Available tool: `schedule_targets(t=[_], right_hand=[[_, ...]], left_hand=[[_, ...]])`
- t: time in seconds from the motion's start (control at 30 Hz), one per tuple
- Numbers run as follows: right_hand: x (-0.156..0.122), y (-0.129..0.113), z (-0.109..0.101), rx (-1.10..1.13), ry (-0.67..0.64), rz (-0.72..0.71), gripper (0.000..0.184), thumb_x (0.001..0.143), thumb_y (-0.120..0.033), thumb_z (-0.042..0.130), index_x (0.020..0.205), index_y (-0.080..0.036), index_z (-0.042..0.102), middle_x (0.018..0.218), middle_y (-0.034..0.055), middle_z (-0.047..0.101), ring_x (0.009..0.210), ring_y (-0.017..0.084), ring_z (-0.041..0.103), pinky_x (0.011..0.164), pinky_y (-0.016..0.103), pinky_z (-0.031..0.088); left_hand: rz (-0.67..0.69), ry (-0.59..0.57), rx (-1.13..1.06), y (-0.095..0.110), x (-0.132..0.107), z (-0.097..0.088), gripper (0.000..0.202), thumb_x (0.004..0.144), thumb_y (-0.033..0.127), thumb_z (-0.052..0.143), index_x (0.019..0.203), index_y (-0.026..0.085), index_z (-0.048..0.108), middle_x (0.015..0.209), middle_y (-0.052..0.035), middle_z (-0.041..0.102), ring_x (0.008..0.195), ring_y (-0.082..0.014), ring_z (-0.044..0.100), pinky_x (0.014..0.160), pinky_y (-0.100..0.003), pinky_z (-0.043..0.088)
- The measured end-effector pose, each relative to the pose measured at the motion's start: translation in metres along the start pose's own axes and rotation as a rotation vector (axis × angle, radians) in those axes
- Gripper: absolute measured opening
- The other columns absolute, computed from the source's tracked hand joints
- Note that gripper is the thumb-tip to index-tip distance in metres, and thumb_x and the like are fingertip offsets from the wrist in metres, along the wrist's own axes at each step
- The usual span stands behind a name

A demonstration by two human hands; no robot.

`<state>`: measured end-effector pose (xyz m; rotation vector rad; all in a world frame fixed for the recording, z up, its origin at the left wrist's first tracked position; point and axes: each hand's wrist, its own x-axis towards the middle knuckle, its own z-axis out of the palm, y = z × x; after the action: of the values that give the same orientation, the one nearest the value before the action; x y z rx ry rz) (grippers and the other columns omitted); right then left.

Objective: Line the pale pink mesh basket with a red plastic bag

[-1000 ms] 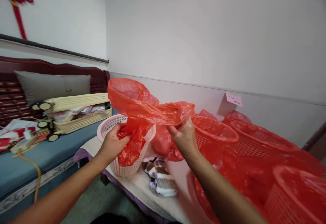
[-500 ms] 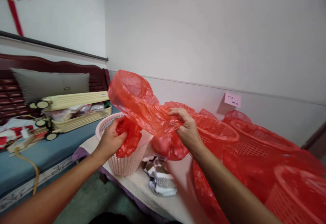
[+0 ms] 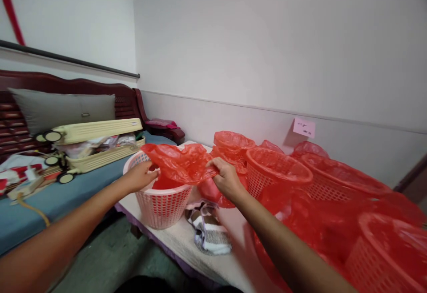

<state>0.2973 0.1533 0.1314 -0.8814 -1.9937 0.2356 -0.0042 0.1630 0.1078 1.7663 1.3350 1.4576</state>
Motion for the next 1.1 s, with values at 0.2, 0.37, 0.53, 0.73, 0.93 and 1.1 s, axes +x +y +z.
schedule_targets(t=[0.2, 0.37, 0.53, 0.73, 0.93, 1.1], right_hand=[[-0.010, -0.002, 0.018, -0.073, -0.213, -0.095, 0.028, 0.065, 0.001, 0.044, 0.078, -0.021, 0.055, 0.083, 0.0014, 0.060, 0.081, 0.017, 0.054, 0.074, 0.027, 0.040], [-0.016, -0.010, 0.031, -0.187, -0.293, -0.157, 0.023, 0.070, -0.002, 0.048, 0.083, -0.019, 0.055, 0.089, 0.0041, 0.057, 0.085, 0.018, 0.051, 0.077, 0.028, 0.040], [-0.019, -0.013, 0.042, -0.293, -0.363, -0.183, 0.028, 0.073, -0.005, 0.053, 0.097, -0.017, 0.059, 0.100, 0.0068, 0.060, 0.095, 0.020, 0.050, 0.086, 0.031, 0.042], [-0.037, -0.020, 0.051, -0.371, -0.344, -0.239, 0.030, 0.080, -0.010, 0.055, 0.109, -0.017, 0.061, 0.109, 0.0094, 0.061, 0.103, 0.024, 0.046, 0.093, 0.039, 0.043], [-0.073, -0.004, 0.050, -0.078, -0.047, -0.071, 0.044, 0.084, -0.007, 0.046, 0.126, -0.017, 0.053, 0.125, 0.0118, 0.053, 0.117, 0.021, 0.049, 0.101, 0.037, 0.043], [-0.119, 0.049, 0.058, -0.181, -0.166, 0.461, 0.047, 0.080, -0.026, 0.063, 0.126, -0.019, 0.055, 0.114, 0.0113, 0.057, 0.103, 0.025, 0.058, 0.090, 0.041, 0.047]], left_hand=[[0.129, 0.053, 0.282, 0.003, -0.023, -0.009, 0.029, 0.082, 0.044, 0.055, 0.096, 0.020, 0.064, 0.091, -0.0069, 0.068, 0.083, -0.0237, 0.063, 0.078, -0.035, 0.048], [0.411, -0.032, 0.559, 0.016, -0.041, -0.007, 0.051, 0.087, 0.037, 0.055, 0.134, 0.021, 0.044, 0.138, -0.0110, 0.050, 0.127, -0.0261, 0.047, 0.108, -0.043, 0.034], [0.649, -0.395, 0.922, 0.006, -0.052, -0.007, 0.053, 0.086, 0.052, 0.057, 0.126, 0.017, 0.049, 0.118, -0.0117, 0.062, 0.110, -0.0277, 0.056, 0.096, -0.044, 0.044], [0.678, -0.386, 1.013, -0.007, -0.083, -0.005, 0.020, 0.095, 0.031, 0.043, 0.084, 0.019, 0.055, 0.082, -0.0046, 0.060, 0.079, -0.0226, 0.056, 0.072, -0.037, 0.044], [0.624, -0.326, 0.986, -0.018, -0.106, -0.016, 0.018, 0.094, 0.027, 0.043, 0.089, 0.020, 0.059, 0.087, -0.0038, 0.062, 0.079, -0.0177, 0.059, 0.068, -0.030, 0.042], [0.577, -0.341, 1.020, -0.025, -0.101, -0.017, 0.019, 0.094, 0.031, 0.046, 0.084, 0.020, 0.057, 0.083, -0.0021, 0.060, 0.079, -0.0177, 0.060, 0.066, -0.030, 0.040]])
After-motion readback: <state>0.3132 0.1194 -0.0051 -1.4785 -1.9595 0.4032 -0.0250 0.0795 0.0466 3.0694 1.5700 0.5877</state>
